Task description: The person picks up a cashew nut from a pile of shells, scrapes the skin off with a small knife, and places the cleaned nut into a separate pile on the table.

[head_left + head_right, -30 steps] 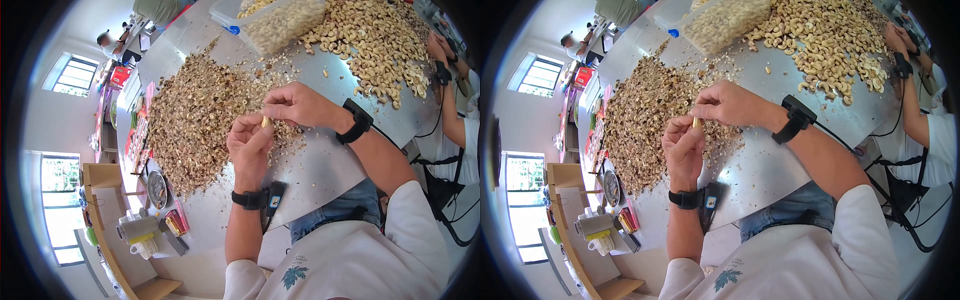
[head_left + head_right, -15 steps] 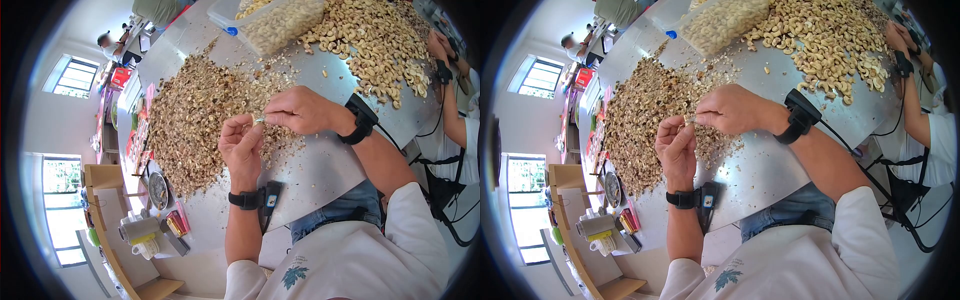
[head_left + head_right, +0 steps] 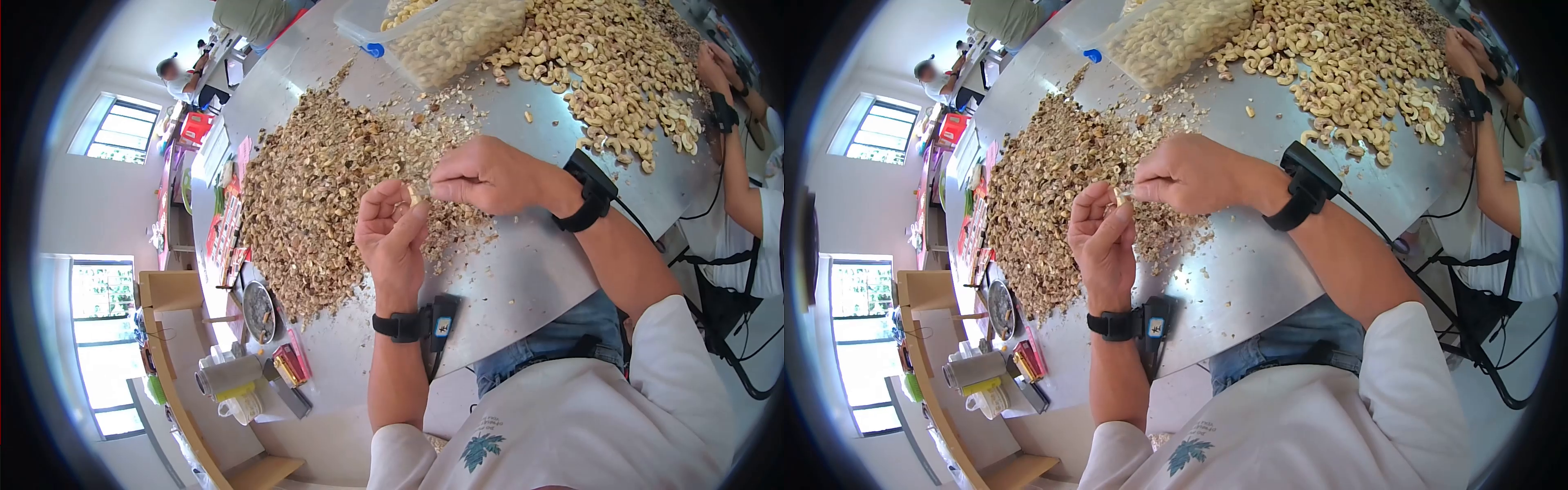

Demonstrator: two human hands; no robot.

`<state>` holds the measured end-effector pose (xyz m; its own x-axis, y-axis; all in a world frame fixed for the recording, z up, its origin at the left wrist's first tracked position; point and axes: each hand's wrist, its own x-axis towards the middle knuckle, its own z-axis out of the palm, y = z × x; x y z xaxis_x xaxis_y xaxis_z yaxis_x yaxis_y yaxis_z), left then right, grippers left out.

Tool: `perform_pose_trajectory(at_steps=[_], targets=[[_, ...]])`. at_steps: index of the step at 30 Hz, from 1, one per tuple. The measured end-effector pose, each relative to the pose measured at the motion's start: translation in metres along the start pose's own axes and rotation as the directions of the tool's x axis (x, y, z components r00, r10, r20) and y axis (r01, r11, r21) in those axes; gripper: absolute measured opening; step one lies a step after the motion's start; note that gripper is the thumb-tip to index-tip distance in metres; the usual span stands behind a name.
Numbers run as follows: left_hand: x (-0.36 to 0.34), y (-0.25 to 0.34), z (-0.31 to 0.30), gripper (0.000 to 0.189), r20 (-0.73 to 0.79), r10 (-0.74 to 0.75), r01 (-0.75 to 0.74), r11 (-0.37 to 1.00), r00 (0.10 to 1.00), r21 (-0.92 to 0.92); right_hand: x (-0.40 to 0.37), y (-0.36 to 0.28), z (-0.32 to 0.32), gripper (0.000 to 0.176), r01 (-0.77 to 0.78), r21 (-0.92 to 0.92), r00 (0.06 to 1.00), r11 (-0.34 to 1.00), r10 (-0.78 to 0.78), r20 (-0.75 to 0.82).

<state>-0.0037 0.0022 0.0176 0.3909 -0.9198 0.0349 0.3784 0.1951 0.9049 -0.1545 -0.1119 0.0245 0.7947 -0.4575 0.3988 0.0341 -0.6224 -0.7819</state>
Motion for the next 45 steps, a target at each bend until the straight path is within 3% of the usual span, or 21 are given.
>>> perform_pose_trajectory(at_steps=[11, 14, 17, 20, 26, 29, 33, 35, 41, 45], targets=[[0.003, -0.001, -0.004, 0.038, -0.013, -0.025, 0.025, 0.999, 1.0, 0.04, -0.002, 0.001, 0.014, 0.017, 0.124, -0.332, 0.979, 0.935, -0.171, -0.116], [0.002, 0.001, -0.002, 0.04, 0.036, -0.016, 0.014, 0.999, 0.999, 0.043, -0.002, 0.018, 0.013, 0.018, 0.0, -0.267, 0.973, 0.964, -0.062, -0.224], [0.001, 0.0, -0.001, 0.043, 0.03, -0.039, 0.04, 0.998, 0.999, -0.057, -0.001, 0.011, 0.005, 0.018, -0.04, -0.077, 0.989, 0.996, 0.028, -0.145], [0.002, -0.001, -0.002, 0.045, 0.029, -0.033, 0.036, 0.996, 0.999, -0.083, -0.002, 0.007, 0.002, 0.016, -0.01, 0.111, 1.0, 0.994, 0.01, -0.001], [0.0, -0.002, -0.004, 0.047, 0.113, -0.006, 0.006, 1.0, 0.994, 0.008, -0.004, 0.005, 0.002, 0.016, 0.059, -0.006, 0.998, 0.998, -0.059, -0.008], [0.003, -0.003, -0.008, 0.049, 0.128, 0.006, -0.016, 0.997, 0.992, 0.073, -0.004, 0.01, 0.005, 0.018, -0.002, -0.155, 0.994, 0.988, -0.015, -0.106], [0.004, -0.002, -0.008, 0.045, 0.136, -0.041, 0.056, 0.993, 0.99, -0.105, -0.003, 0.017, -0.001, 0.026, -0.178, -0.187, 0.974, 0.966, 0.146, -0.171], [0.006, -0.002, -0.012, 0.041, 0.113, -0.09, 0.116, 0.962, 0.989, -0.246, -0.003, 0.014, -0.003, 0.022, -0.17, -0.128, 0.971, 0.977, 0.144, -0.19], [0.007, -0.005, -0.015, 0.036, 0.13, -0.17, 0.21, 0.878, 0.977, -0.429, -0.004, 0.028, -0.002, 0.025, -0.179, -0.42, 0.954, 0.89, 0.052, -0.295], [0.01, -0.008, -0.021, 0.036, 0.166, -0.186, 0.242, 0.862, 0.968, -0.446, -0.005, 0.025, -0.012, 0.019, -0.162, -0.548, 0.96, 0.821, 0.003, -0.281]])
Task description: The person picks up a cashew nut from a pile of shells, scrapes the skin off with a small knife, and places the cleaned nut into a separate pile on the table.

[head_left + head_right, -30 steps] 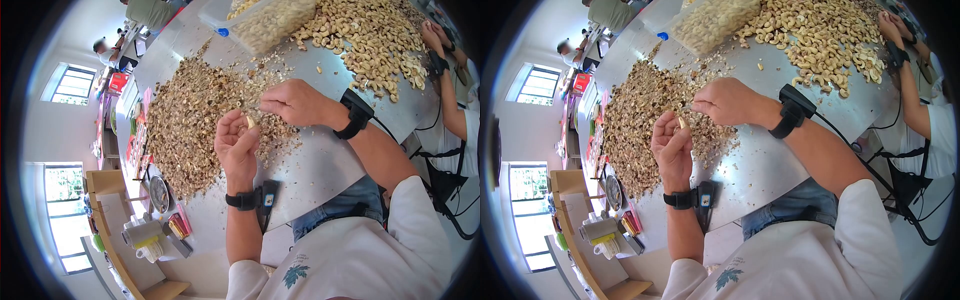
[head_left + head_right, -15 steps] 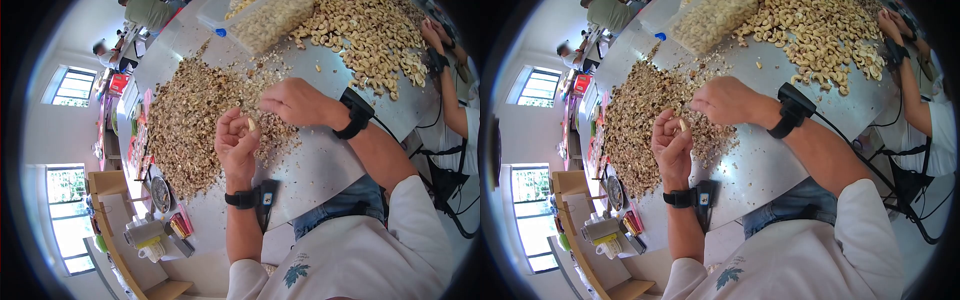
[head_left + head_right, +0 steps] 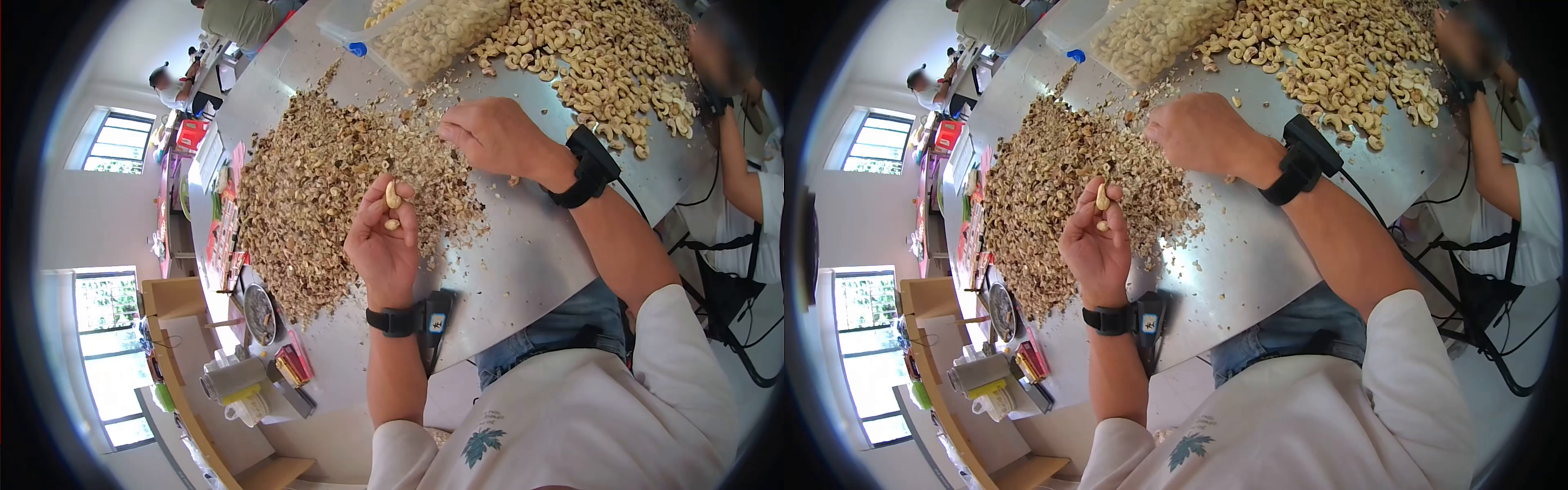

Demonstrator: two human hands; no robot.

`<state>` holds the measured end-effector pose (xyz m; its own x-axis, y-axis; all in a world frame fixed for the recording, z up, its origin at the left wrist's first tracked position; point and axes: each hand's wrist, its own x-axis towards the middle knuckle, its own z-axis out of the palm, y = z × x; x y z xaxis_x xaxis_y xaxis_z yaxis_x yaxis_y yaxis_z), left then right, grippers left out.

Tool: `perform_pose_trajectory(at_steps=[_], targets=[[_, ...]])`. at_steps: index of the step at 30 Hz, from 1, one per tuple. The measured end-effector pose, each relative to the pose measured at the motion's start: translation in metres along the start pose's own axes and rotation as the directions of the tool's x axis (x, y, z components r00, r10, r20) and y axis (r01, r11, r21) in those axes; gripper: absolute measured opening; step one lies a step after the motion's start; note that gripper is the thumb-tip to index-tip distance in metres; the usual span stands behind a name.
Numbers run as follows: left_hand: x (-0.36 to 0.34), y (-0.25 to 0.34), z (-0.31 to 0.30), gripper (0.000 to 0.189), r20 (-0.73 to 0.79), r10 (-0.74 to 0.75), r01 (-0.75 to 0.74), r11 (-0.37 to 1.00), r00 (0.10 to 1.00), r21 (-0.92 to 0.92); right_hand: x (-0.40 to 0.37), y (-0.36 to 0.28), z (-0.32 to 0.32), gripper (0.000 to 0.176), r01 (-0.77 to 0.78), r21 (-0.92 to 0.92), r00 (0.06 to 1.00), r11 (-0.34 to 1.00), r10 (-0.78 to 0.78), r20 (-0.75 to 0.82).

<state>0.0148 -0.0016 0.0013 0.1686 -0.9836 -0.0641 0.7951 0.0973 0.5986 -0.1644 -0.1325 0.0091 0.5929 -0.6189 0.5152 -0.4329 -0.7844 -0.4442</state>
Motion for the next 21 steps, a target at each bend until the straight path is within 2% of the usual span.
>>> perform_pose_trajectory(at_steps=[2, 5, 8, 9, 11, 14, 16, 18, 20, 21], targets=[[0.0, 0.0, -0.002, 0.035, 0.023, 0.002, -0.003, 1.0, 1.0, 0.025, 0.0, 0.001, -0.004, 0.016, 0.008, -0.07, 1.0, 0.997, -0.007, 0.013], [-0.005, -0.002, 0.005, 0.034, -0.12, 0.062, -0.047, 0.99, 0.991, 0.131, -0.002, 0.016, 0.002, 0.013, 0.166, -0.203, 0.986, 0.965, -0.165, 0.021], [-0.005, -0.005, 0.004, 0.027, -0.122, 0.066, -0.036, 0.971, 0.99, 0.235, -0.003, 0.017, 0.002, 0.017, 0.106, -0.14, 0.994, 0.984, -0.102, 0.034], [-0.005, -0.006, 0.004, 0.026, -0.129, 0.066, -0.028, 0.961, 0.989, 0.274, -0.002, 0.016, -0.002, 0.018, 0.031, -0.14, 0.998, 0.99, -0.023, 0.063], [-0.007, -0.005, 0.007, 0.02, -0.119, 0.049, -0.019, 0.971, 0.992, 0.239, -0.004, 0.014, -0.009, 0.018, -0.129, -0.124, 0.983, 0.984, 0.143, 0.117], [-0.006, -0.004, 0.018, 0.018, -0.178, 0.032, 0.014, 0.967, 0.983, 0.253, 0.0, 0.033, -0.035, 0.021, -0.236, -0.232, 0.971, 0.944, 0.237, -0.024], [-0.008, -0.002, 0.02, 0.02, -0.215, 0.052, 0.018, 0.95, 0.975, 0.311, -0.009, 0.052, -0.069, 0.023, -0.412, -0.099, 0.879, 0.906, 0.367, -0.306], [-0.008, 0.0, 0.017, 0.022, -0.217, 0.047, 0.023, 0.951, 0.975, 0.308, -0.027, 0.061, -0.105, 0.026, -0.444, -0.209, 0.856, 0.871, 0.344, -0.385], [-0.008, 0.002, 0.021, 0.023, -0.214, 0.064, 0.006, 0.951, 0.975, 0.31, -0.047, 0.065, -0.124, 0.027, -0.542, -0.301, 0.833, 0.785, 0.453, -0.319], [-0.008, 0.003, 0.023, 0.023, -0.206, 0.067, 0.003, 0.948, 0.976, 0.319, -0.054, 0.064, -0.128, 0.027, -0.567, -0.302, 0.823, 0.766, 0.516, -0.237]])
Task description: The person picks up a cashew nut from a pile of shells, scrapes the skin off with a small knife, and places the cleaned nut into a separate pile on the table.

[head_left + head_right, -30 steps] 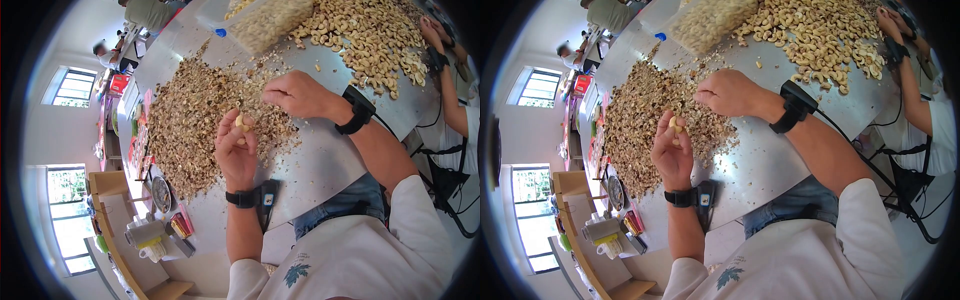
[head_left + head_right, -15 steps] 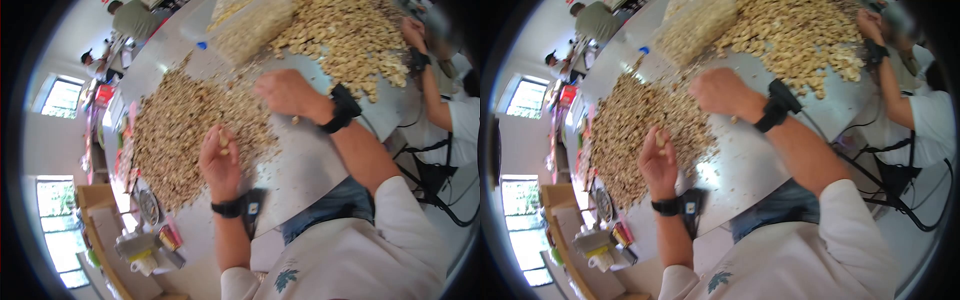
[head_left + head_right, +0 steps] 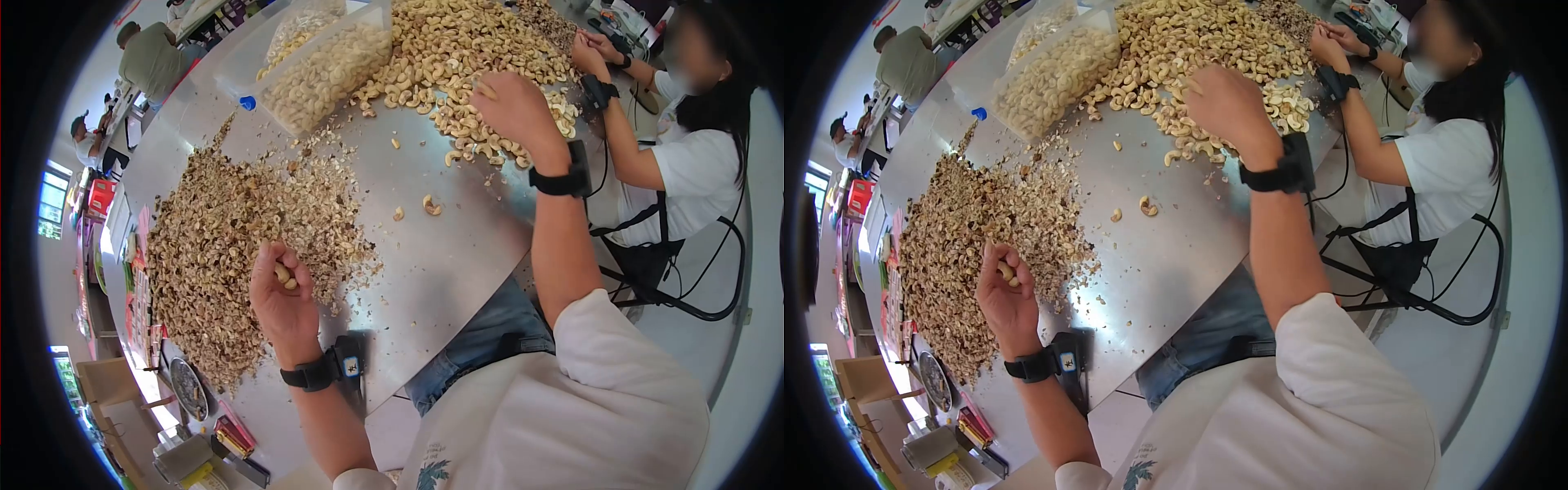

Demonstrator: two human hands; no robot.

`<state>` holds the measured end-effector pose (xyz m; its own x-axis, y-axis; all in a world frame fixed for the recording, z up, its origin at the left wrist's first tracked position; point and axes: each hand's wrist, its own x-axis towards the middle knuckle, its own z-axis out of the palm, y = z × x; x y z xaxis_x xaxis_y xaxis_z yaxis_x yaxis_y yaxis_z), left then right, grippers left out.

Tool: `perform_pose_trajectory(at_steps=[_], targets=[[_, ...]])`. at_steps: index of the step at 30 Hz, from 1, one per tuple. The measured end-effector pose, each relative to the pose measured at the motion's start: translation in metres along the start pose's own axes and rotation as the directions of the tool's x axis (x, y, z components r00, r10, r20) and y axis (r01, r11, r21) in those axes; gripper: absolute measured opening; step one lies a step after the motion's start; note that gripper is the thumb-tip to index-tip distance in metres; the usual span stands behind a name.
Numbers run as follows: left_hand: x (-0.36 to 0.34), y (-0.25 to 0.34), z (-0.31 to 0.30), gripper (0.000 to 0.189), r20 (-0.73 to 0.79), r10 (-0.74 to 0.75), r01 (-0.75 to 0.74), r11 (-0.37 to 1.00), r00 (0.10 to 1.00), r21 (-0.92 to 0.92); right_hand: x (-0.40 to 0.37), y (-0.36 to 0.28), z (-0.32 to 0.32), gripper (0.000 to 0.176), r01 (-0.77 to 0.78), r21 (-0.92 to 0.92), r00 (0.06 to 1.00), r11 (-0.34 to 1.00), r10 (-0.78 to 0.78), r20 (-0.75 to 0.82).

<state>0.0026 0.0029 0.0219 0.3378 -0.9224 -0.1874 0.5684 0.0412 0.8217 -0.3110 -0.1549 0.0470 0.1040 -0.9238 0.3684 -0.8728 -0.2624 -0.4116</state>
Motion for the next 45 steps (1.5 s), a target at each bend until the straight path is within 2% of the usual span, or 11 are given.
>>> perform_pose_trajectory(at_steps=[3, 6, 9, 12, 21, 24, 27, 31, 34, 38, 45], targets=[[0.0, -0.001, 0.0, 0.023, 0.022, 0.013, -0.013, 1.0, 1.0, 0.013, -0.018, 0.011, 0.0, 0.023, -0.048, -0.022, 0.958, 0.999, 0.052, 0.28], [0.0, -0.001, 0.0, 0.023, 0.019, 0.014, -0.014, 1.0, 1.0, 0.011, -0.032, 0.01, 0.022, 0.018, 0.076, -0.149, 0.979, 0.986, -0.045, 0.2], [-0.001, -0.002, 0.0, 0.023, 0.016, 0.024, -0.024, 1.0, 1.0, 0.016, -0.026, -0.005, 0.037, 0.024, 0.11, 0.208, 0.979, 0.972, -0.142, 0.149], [-0.004, 0.002, 0.003, 0.023, 0.008, 0.033, -0.034, 0.998, 0.999, 0.048, -0.02, -0.005, 0.045, 0.029, 0.037, 0.261, 0.993, 0.965, -0.063, 0.095], [-0.003, 0.005, 0.001, 0.022, -0.021, 0.071, -0.07, 0.997, 0.997, 0.041, 0.001, -0.009, 0.024, 0.017, 0.138, 0.1, 0.979, 0.985, -0.151, 0.138], [-0.003, 0.006, 0.001, 0.021, -0.026, 0.064, -0.064, 0.998, 0.998, 0.018, 0.0, -0.029, 0.026, 0.017, -0.044, 0.163, 0.923, 0.986, -0.023, 0.385], [-0.003, 0.006, -0.001, 0.024, -0.012, 0.061, -0.06, 0.995, 0.998, 0.077, -0.005, -0.028, 0.05, 0.016, 0.182, -0.085, 0.917, 0.98, -0.138, 0.373], [-0.004, 0.005, 0.003, 0.017, 0.003, 0.052, -0.052, 0.998, 0.999, 0.03, -0.01, -0.034, 0.059, 0.017, 0.237, -0.16, 0.934, 0.958, -0.18, 0.31], [-0.004, -0.003, 0.002, 0.011, 0.05, 0.064, -0.07, 0.988, 0.997, 0.137, -0.01, -0.057, 0.042, 0.022, -0.199, 0.551, 0.877, 0.81, -0.104, 0.469], [-0.007, -0.011, 0.009, 0.017, 0.108, 0.049, -0.056, 0.997, 0.993, 0.059, -0.015, -0.102, 0.035, 0.02, -0.511, 0.761, 0.69, 0.4, -0.338, 0.64], [-0.004, -0.004, 0.005, 0.025, 0.165, 0.107, -0.081, 0.984, 0.98, -0.16, -0.033, -0.16, 0.061, 0.015, -0.451, 0.859, 0.714, 0.244, -0.479, 0.511]])
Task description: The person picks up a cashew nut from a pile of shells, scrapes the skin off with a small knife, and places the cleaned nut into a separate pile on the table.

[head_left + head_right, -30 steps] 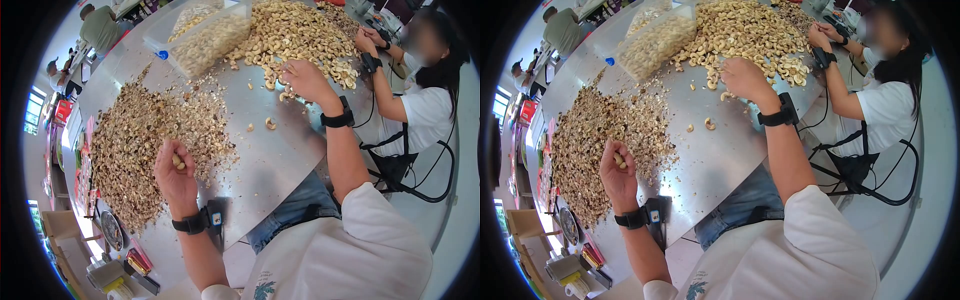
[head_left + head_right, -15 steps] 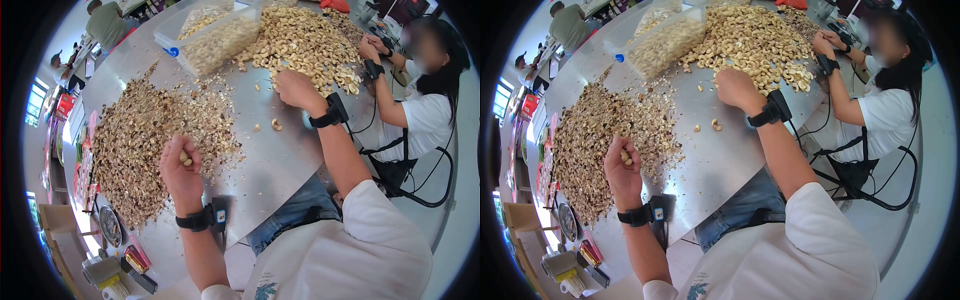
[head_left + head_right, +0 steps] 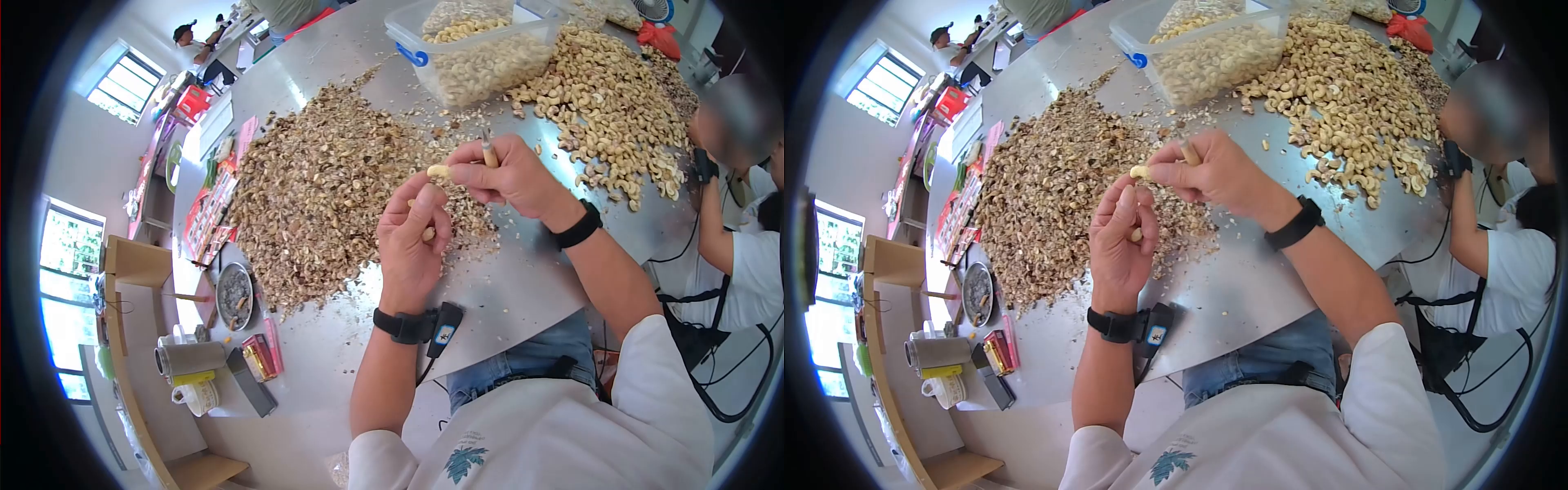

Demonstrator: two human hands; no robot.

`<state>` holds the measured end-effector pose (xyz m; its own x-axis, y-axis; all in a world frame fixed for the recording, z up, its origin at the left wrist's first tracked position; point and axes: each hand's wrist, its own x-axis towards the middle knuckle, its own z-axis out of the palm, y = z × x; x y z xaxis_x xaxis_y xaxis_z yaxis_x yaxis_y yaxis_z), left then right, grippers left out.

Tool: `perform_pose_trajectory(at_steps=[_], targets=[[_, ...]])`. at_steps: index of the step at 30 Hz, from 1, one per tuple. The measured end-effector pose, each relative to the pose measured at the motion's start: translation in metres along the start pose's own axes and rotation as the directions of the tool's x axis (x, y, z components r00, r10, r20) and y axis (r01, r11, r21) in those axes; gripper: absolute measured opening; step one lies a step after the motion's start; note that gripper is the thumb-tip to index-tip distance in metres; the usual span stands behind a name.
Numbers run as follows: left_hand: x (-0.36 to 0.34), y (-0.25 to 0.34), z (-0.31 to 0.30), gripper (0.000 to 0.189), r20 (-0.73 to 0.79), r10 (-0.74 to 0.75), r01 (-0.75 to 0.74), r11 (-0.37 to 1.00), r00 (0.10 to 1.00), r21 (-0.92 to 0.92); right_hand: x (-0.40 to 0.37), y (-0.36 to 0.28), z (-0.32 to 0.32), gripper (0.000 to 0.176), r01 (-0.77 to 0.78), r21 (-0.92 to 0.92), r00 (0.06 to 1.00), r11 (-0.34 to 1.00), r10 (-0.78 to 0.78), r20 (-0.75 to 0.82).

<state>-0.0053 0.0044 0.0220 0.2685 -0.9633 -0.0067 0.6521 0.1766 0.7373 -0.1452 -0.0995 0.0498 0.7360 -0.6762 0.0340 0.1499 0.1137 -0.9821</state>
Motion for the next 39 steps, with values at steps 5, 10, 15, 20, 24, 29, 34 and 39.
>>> perform_pose_trajectory(at_steps=[5, 10, 15, 20, 24, 29, 34, 39], targets=[[0.004, -0.003, -0.01, 0.019, -0.053, -0.026, 0.025, 0.999, 0.998, -0.023, 0.004, 0.03, 0.013, 0.015, 0.231, -0.152, 0.972, 0.961, -0.233, 0.003], [0.007, -0.006, -0.016, 0.015, -0.05, 0.006, -0.004, 0.999, 0.999, 0.047, 0.004, 0.05, 0.014, 0.016, 0.298, -0.208, 0.95, 0.932, -0.311, -0.034], [0.007, -0.009, -0.005, 0.013, -0.142, -0.015, 0.026, 0.997, 0.99, 0.078, 0.001, 0.054, 0.011, 0.024, 0.186, -0.295, 0.974, 0.937, -0.215, -0.068], [0.009, -0.006, -0.02, 0.014, -0.095, -0.049, 0.046, 0.998, 0.994, -0.033, -0.008, 0.031, 0.011, 0.044, 0.089, -0.61, 0.98, 0.788, -0.178, -0.086], [0.008, -0.002, -0.011, 0.017, -0.158, -0.052, 0.044, 0.998, 0.986, -0.049, -0.015, 0.03, 0.014, 0.041, 0.142, -0.643, 0.972, 0.752, -0.23, -0.054], [0.008, -0.004, -0.008, 0.019, -0.152, -0.041, 0.039, 0.999, 0.988, -0.019, -0.01, 0.043, 0.016, 0.02, 0.383, -0.729, 0.86, 0.567, -0.507, 0.058], [0.006, -0.005, -0.004, 0.019, -0.176, -0.058, 0.054, 0.998, 0.983, -0.028, -0.012, 0.042, 0.015, 0.008, 0.427, -0.772, 0.828, 0.471, -0.547, 0.123], [0.006, -0.006, -0.01, 0.019, -0.126, -0.072, 0.068, 0.997, 0.989, -0.034, -0.013, 0.045, 0.014, 0.009, 0.443, -0.767, 0.829, 0.464, -0.538, 0.154]])
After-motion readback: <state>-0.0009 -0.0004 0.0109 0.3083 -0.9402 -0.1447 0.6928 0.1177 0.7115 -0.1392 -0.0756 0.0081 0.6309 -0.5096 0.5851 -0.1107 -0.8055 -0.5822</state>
